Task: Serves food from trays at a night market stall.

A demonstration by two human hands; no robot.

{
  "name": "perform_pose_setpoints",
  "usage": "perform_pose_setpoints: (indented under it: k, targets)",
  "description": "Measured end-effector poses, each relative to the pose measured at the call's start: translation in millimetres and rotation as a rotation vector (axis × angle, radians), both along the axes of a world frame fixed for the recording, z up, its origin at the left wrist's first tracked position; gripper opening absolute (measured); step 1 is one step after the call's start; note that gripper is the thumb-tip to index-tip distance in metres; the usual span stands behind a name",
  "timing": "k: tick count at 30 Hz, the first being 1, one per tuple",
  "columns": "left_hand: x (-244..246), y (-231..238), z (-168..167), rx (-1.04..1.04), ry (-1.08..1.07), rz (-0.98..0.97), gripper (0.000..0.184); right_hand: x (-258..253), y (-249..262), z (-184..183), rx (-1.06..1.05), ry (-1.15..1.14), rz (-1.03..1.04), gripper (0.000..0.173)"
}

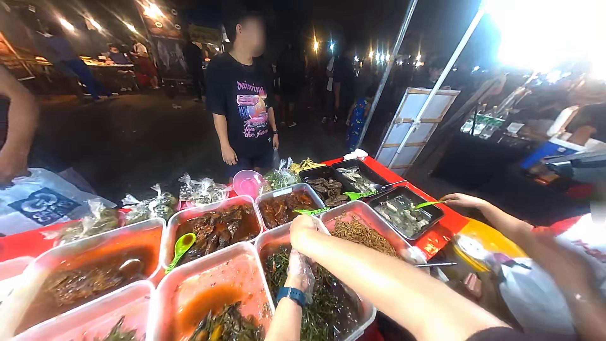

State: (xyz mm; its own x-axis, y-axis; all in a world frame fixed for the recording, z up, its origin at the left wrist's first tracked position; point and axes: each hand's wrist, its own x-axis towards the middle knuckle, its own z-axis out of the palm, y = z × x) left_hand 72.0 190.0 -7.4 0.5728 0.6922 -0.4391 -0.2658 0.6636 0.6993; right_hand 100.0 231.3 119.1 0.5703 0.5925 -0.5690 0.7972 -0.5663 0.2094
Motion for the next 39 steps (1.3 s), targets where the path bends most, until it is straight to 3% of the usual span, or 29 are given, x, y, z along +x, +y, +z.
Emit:
perform_pose_setpoints:
  k: [6,15,21,26,28,30,34,36,39]
  targets:
    - [0,14,-13,0.044,0.041,0.003,0.047,-2,22,-8,-0.142,-0.078,0.124,0.036]
    - [-18,5,36,-0.185,0.112,-0.087,0.047,-44,27,48,-0.344,-0.226,0.352,0.038]
    - [0,13,21,-0.165,0.112,-0.142,0.054,-36,7,76,-0.139,-0.149,0.199,0.035]
    - [7,28,3,-0.039,0.214,-0.246,0.026,-8,-35,123,0.056,-0.082,-0.031,0.030]
    - [6,32,2,0.066,0.274,-0.245,0.024,21,-61,108,0.087,-0.071,-0.080,0.028]
    - [5,35,4,0.155,0.347,-0.283,0.031,53,-90,59,0.161,-0.058,-0.129,0.027]
    - [4,35,21,0.126,0.377,-0.335,0.038,82,-128,-21,0.214,0.057,-0.228,0.035]
    - [5,37,21,0.127,0.400,-0.353,0.043,84,-134,-31,0.290,0.070,-0.228,0.037]
    - [8,40,20,0.105,0.437,-0.328,0.053,67,-143,-4,0.359,0.040,-0.178,0.035]
